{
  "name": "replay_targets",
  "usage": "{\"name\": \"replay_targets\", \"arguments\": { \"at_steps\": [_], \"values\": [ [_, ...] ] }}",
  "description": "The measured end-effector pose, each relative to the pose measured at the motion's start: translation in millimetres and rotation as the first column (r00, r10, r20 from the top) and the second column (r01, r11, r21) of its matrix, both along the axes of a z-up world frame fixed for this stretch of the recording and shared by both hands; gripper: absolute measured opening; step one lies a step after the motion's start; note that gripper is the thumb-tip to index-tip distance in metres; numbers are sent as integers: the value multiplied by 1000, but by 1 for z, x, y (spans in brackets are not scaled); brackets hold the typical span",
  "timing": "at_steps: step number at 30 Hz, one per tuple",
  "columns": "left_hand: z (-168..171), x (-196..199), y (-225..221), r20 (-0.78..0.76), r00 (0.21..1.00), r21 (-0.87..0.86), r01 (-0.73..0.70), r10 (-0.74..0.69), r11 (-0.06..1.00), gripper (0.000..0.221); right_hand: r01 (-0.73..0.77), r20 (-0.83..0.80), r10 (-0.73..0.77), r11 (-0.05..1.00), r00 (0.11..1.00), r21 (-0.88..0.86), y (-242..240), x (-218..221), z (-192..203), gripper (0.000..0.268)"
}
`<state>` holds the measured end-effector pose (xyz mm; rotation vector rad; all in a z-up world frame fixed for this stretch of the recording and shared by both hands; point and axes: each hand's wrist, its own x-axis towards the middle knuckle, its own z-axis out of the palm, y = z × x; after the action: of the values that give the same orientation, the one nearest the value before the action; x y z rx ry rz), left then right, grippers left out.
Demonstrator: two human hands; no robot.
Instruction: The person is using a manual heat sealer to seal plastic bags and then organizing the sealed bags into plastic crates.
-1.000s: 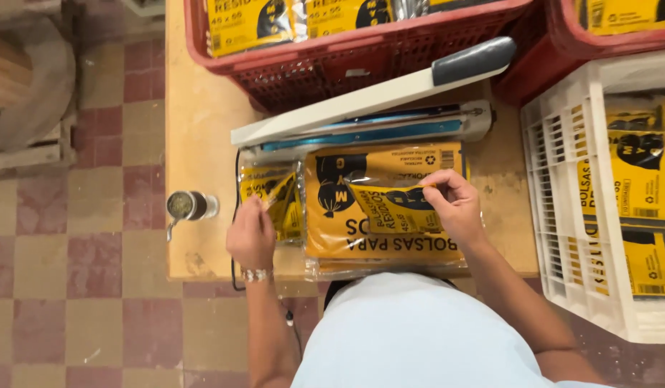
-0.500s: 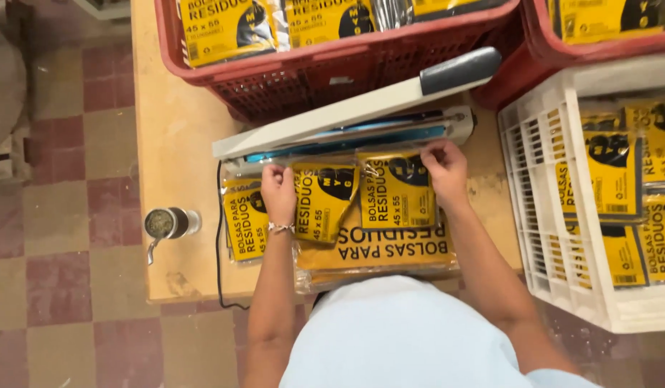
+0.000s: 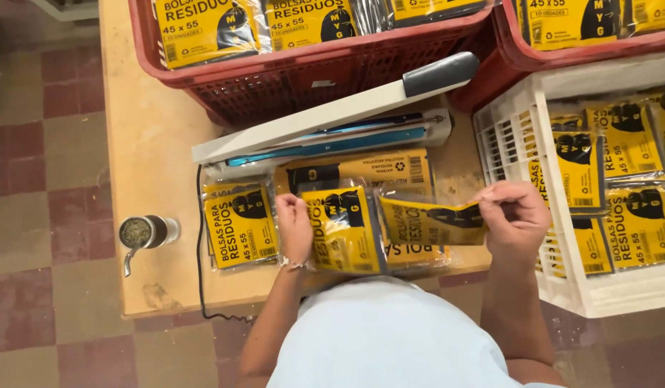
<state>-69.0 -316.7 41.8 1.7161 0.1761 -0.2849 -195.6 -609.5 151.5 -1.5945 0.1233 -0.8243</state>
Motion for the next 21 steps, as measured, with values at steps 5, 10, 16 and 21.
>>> {"name": "replay_targets", "arguments": {
  "at_steps": [5, 10, 16, 21],
  "values": [
    [36, 3, -2, 610, 756, 325, 35, -238, 945, 19, -76, -33, 75, 997, 997, -18, 20, 4, 4, 13],
    [114, -4, -17, 867, 252, 322, 377, -430, 869, 23, -185, -81, 179, 980, 980, -71, 30, 12, 6, 11],
    [149, 15, -18, 550, -68, 788, 373, -832, 490, 33, -289, -73, 283, 952, 956, -101, 35, 19, 19, 10],
    [138, 20, -17, 445, -43, 842, 360, -894, 402, 48, -364, -82, 357, 927, 930, -88, 33, 16, 18, 8]
  ]
}}
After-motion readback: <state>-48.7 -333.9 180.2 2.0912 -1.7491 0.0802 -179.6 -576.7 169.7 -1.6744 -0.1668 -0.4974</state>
